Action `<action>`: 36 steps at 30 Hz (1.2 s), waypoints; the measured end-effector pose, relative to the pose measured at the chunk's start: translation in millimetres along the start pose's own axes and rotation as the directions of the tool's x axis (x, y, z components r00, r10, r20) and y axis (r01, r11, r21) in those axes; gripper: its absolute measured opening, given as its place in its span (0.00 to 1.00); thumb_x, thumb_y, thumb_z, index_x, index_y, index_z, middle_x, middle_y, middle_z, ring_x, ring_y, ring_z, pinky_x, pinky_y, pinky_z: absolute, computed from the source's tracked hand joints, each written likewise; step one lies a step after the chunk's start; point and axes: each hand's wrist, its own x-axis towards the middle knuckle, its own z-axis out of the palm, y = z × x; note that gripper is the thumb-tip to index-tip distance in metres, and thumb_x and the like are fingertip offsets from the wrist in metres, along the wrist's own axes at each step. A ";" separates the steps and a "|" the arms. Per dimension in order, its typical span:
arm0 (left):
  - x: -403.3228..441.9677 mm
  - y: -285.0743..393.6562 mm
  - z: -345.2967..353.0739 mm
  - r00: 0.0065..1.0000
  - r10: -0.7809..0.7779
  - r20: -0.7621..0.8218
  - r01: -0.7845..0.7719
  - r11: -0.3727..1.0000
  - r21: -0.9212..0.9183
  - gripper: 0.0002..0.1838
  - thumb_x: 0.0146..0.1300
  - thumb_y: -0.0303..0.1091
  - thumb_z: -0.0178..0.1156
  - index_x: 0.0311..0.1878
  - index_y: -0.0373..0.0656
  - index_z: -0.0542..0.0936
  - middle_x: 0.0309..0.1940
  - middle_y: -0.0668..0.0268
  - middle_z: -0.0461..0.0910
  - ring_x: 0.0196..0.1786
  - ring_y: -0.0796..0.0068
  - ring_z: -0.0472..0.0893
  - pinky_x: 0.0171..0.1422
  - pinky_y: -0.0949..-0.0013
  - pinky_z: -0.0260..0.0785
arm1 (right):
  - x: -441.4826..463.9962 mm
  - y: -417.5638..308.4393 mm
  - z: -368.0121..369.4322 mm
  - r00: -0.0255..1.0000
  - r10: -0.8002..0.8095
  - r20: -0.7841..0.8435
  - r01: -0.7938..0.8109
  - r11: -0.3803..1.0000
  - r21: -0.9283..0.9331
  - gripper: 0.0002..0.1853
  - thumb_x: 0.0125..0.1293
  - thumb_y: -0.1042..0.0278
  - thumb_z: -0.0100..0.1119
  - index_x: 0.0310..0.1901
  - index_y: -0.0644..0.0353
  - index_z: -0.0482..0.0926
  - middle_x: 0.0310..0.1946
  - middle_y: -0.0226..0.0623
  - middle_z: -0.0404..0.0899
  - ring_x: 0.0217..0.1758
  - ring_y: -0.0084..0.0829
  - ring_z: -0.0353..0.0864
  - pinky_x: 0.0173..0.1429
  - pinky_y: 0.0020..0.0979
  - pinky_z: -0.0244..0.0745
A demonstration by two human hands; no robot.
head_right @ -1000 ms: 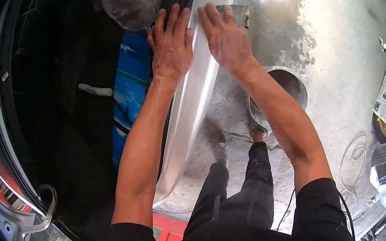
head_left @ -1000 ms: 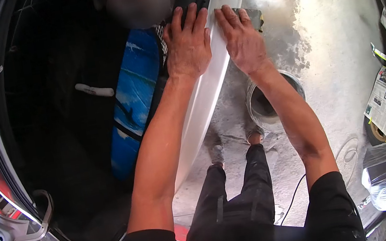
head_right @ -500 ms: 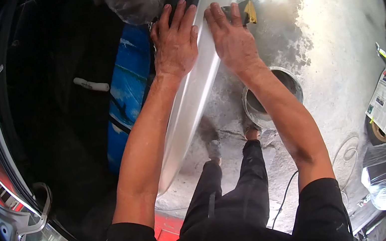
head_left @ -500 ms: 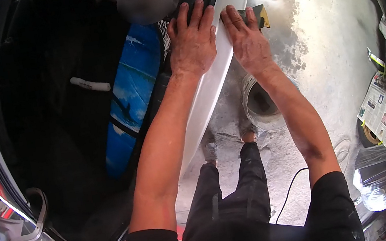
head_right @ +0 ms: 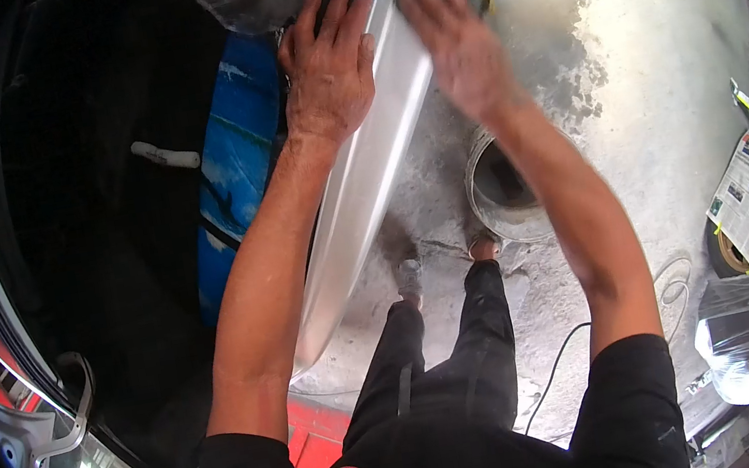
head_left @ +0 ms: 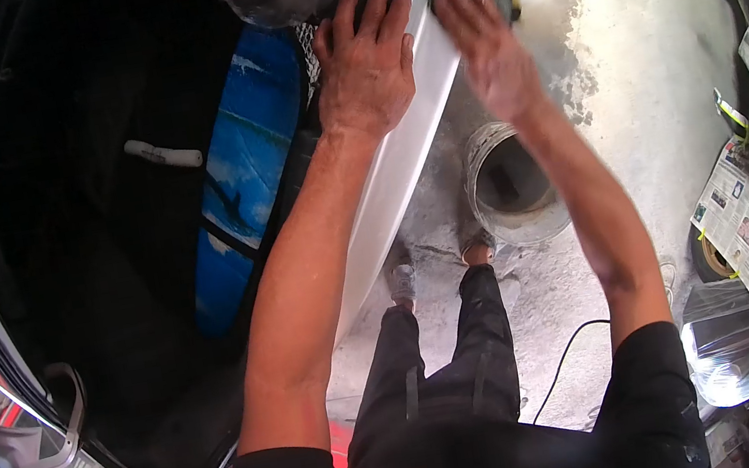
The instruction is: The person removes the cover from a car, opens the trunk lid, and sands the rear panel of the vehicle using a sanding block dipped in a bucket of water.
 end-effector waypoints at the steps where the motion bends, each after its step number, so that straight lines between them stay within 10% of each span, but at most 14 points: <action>1: -1.2 -0.2 0.5 1.000 -0.003 0.010 0.003 1.000 0.012 0.27 0.74 0.37 0.56 0.75 0.54 0.71 0.78 0.64 0.67 0.80 0.54 0.60 0.80 0.44 0.49 | 13.0 17.8 14.5 0.999 0.043 -0.004 -0.043 0.995 -0.086 0.31 0.64 0.76 0.50 0.71 0.69 0.70 0.72 0.53 0.71 0.75 0.48 0.71 0.83 0.44 0.61; 5: 0.4 2.4 -3.6 0.999 -0.022 0.047 0.020 0.999 0.035 0.27 0.74 0.37 0.56 0.75 0.53 0.71 0.78 0.65 0.66 0.80 0.54 0.60 0.80 0.43 0.49 | 2.2 -19.3 8.3 0.975 0.220 0.011 -0.220 0.975 -0.025 0.30 0.66 0.73 0.51 0.71 0.68 0.71 0.72 0.52 0.72 0.77 0.49 0.69 0.82 0.42 0.61; 6: 2.4 2.7 -4.4 0.998 -0.028 0.056 0.026 0.999 0.039 0.27 0.74 0.38 0.56 0.75 0.53 0.71 0.78 0.65 0.66 0.80 0.54 0.59 0.80 0.43 0.49 | -1.1 -51.8 -15.0 0.968 0.087 0.235 -0.027 0.969 -0.247 0.29 0.67 0.73 0.51 0.71 0.67 0.72 0.73 0.51 0.70 0.76 0.52 0.69 0.81 0.46 0.64; 9: 0.6 0.8 -1.3 0.999 -0.025 0.040 0.024 0.999 0.023 0.27 0.74 0.38 0.56 0.76 0.53 0.71 0.79 0.65 0.66 0.81 0.54 0.59 0.80 0.43 0.49 | -41.7 -90.9 -13.6 0.968 0.198 0.154 -0.202 0.979 0.009 0.30 0.66 0.73 0.51 0.72 0.67 0.72 0.75 0.51 0.68 0.77 0.54 0.69 0.81 0.51 0.63; 13: 0.6 -0.4 -0.2 0.999 -0.029 0.044 0.029 1.000 0.001 0.27 0.75 0.38 0.55 0.76 0.53 0.70 0.79 0.65 0.66 0.81 0.54 0.58 0.80 0.42 0.50 | 7.9 -11.8 1.9 0.989 0.049 0.139 -0.019 0.977 -0.211 0.33 0.66 0.76 0.51 0.75 0.67 0.67 0.75 0.50 0.68 0.76 0.60 0.68 0.76 0.45 0.72; 16: -0.4 -0.5 -1.0 0.999 -0.017 0.047 0.016 1.000 0.022 0.27 0.75 0.38 0.55 0.76 0.53 0.70 0.79 0.64 0.66 0.81 0.54 0.58 0.80 0.43 0.49 | 44.2 37.3 30.6 0.985 0.173 -0.006 -0.171 0.968 -0.185 0.31 0.68 0.77 0.51 0.73 0.67 0.68 0.73 0.51 0.71 0.73 0.59 0.70 0.75 0.45 0.71; 21: 2.8 1.4 -4.2 0.998 -0.030 0.059 0.029 0.999 0.021 0.27 0.74 0.37 0.56 0.76 0.52 0.70 0.78 0.64 0.66 0.81 0.54 0.58 0.80 0.45 0.49 | -7.2 -60.1 -3.5 0.962 0.254 0.103 -0.241 0.963 -0.124 0.33 0.66 0.75 0.52 0.74 0.68 0.67 0.75 0.54 0.65 0.71 0.64 0.70 0.67 0.53 0.78; 27: 1.1 -0.4 -0.6 0.999 -0.018 0.039 0.017 0.999 0.037 0.28 0.73 0.39 0.58 0.75 0.53 0.71 0.78 0.65 0.66 0.80 0.54 0.58 0.78 0.41 0.53 | 38.9 50.9 22.2 0.996 0.042 0.080 -0.003 0.901 -0.433 0.29 0.70 0.76 0.50 0.72 0.70 0.66 0.71 0.51 0.72 0.72 0.40 0.74 0.82 0.37 0.61; 28: 1.2 -1.1 0.5 1.000 -0.009 0.029 0.008 0.999 0.037 0.28 0.72 0.40 0.58 0.74 0.54 0.71 0.78 0.65 0.66 0.80 0.54 0.58 0.78 0.39 0.55 | 72.5 58.9 3.5 0.889 0.300 0.347 -0.197 0.933 -0.301 0.30 0.73 0.77 0.44 0.77 0.66 0.62 0.80 0.48 0.61 0.83 0.43 0.59 0.86 0.42 0.53; 29: 2.2 -2.6 0.8 0.999 -0.009 0.035 0.008 0.999 0.041 0.28 0.72 0.39 0.58 0.74 0.54 0.71 0.78 0.65 0.65 0.80 0.54 0.58 0.78 0.39 0.55 | 80.6 76.0 17.6 0.964 0.251 0.088 -0.231 0.955 -0.188 0.28 0.75 0.76 0.42 0.75 0.69 0.64 0.76 0.50 0.68 0.78 0.47 0.69 0.84 0.43 0.57; 36: 4.0 4.2 -7.9 0.994 -0.046 0.099 0.045 0.999 0.011 0.29 0.73 0.37 0.58 0.76 0.53 0.69 0.80 0.64 0.64 0.81 0.53 0.58 0.79 0.42 0.51 | 11.8 -24.4 6.8 0.970 0.226 0.092 -0.197 0.947 -0.252 0.33 0.68 0.70 0.56 0.75 0.67 0.67 0.72 0.53 0.70 0.67 0.61 0.76 0.73 0.43 0.75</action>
